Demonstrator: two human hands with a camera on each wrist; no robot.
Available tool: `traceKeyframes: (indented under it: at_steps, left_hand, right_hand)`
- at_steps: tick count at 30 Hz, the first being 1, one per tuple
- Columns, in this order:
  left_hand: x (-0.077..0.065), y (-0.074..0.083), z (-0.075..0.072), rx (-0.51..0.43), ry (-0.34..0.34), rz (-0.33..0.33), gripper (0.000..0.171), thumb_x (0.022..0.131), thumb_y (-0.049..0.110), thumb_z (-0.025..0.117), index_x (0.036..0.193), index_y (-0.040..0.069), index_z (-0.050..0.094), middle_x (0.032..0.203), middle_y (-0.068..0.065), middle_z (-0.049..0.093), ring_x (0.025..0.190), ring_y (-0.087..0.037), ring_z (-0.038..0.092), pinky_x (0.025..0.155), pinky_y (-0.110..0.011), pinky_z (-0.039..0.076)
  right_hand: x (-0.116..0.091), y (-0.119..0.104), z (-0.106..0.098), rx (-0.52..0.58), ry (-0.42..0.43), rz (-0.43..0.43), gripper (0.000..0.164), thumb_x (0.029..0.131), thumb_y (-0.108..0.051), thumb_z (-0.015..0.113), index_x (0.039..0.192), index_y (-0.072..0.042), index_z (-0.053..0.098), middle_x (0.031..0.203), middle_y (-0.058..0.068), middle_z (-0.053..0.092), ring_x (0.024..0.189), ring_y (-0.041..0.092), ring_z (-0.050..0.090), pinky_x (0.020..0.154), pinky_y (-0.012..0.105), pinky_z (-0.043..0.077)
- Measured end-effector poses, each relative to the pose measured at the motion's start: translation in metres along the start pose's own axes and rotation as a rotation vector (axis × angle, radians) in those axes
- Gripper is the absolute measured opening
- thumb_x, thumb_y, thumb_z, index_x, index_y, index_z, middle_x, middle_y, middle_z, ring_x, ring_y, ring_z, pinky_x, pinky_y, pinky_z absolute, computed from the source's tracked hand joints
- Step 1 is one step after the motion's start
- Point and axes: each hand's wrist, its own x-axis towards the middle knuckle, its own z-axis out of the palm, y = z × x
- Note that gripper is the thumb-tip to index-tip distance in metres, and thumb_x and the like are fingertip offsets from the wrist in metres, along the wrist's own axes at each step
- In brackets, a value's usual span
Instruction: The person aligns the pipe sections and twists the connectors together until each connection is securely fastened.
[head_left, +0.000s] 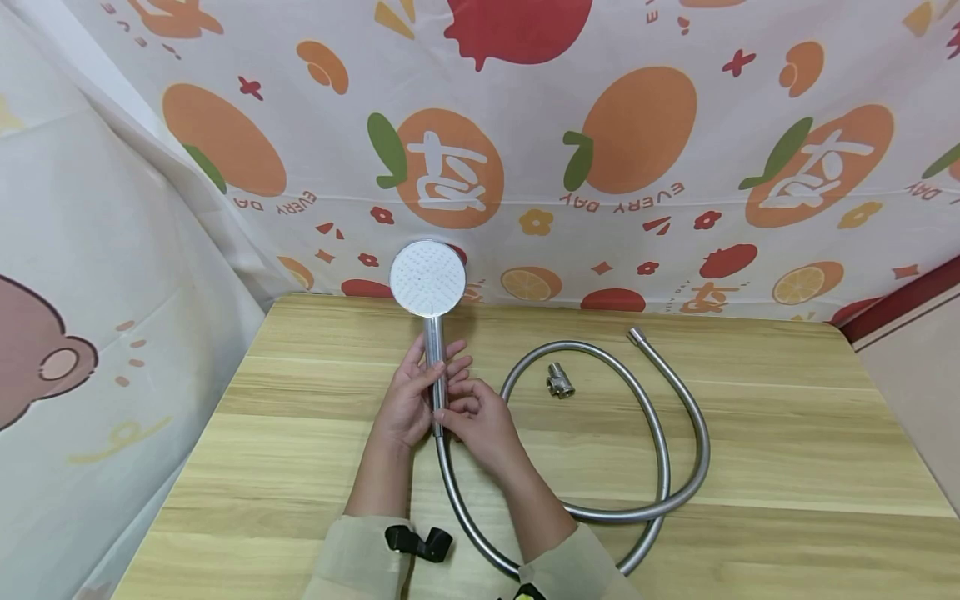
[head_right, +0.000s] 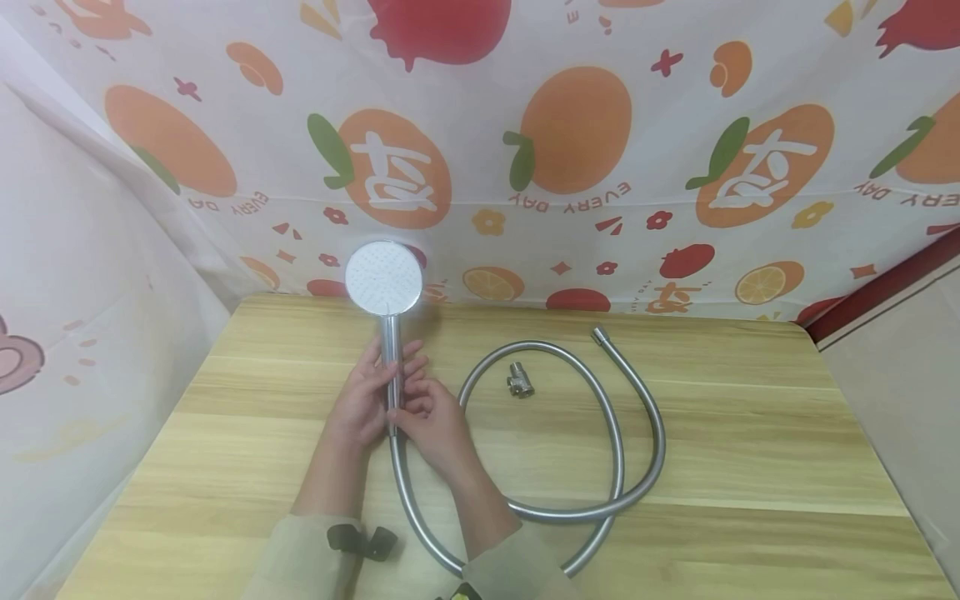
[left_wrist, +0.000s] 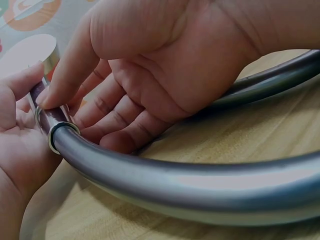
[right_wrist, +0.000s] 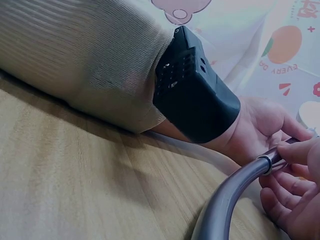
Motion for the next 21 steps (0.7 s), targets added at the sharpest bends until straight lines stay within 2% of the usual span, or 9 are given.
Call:
traceKeyframes:
  at_steps: [6, 9, 15, 21]
  left_hand:
    - [-0.0006, 0.0007, 0.0011, -0.003, 0.018, 0.000, 0.065, 0.100, -0.006, 0.043, 0.156, 0.021, 0.024, 0.137, -0.020, 0.052, 0.112, -0.022, 0.066, 0.100, -0.035, 0.051]
    - [-0.0005, 0.0001, 0.0007, -0.018, 0.015, 0.017, 0.067, 0.098, -0.008, 0.044, 0.155, 0.020, 0.025, 0.136, -0.019, 0.053, 0.109, -0.021, 0.067, 0.099, -0.035, 0.051]
    - [0.0005, -0.0014, -0.0015, -0.047, -0.020, 0.030, 0.063, 0.100, -0.008, 0.041, 0.155, 0.019, 0.026, 0.130, -0.013, 0.060, 0.107, -0.022, 0.067, 0.098, -0.034, 0.052]
    - [0.0009, -0.0015, -0.0029, -0.039, -0.036, 0.026, 0.060, 0.102, -0.003, 0.040, 0.156, 0.017, 0.023, 0.132, -0.012, 0.060, 0.108, -0.022, 0.067, 0.095, -0.031, 0.052]
  right_hand:
    - [-0.0021, 0.0012, -0.0006, -0.033, -0.020, -0.006, 0.049, 0.080, -0.017, 0.081, 0.123, -0.011, 0.058, 0.089, 0.006, 0.066, 0.077, 0.014, 0.062, 0.070, 0.028, 0.055]
    - [-0.0029, 0.0003, -0.0008, -0.067, -0.020, -0.010, 0.053, 0.078, -0.017, 0.083, 0.125, -0.013, 0.057, 0.088, 0.005, 0.064, 0.077, 0.013, 0.061, 0.071, 0.028, 0.055]
    - [-0.0029, -0.0006, -0.0011, -0.039, -0.038, -0.013, 0.051, 0.083, -0.011, 0.077, 0.128, -0.011, 0.055, 0.086, 0.006, 0.069, 0.075, 0.014, 0.064, 0.069, 0.026, 0.054]
    - [-0.0019, 0.0001, -0.0009, 0.024, -0.056, 0.014, 0.045, 0.086, -0.009, 0.072, 0.127, -0.011, 0.055, 0.085, 0.009, 0.069, 0.072, 0.016, 0.062, 0.064, 0.026, 0.052]
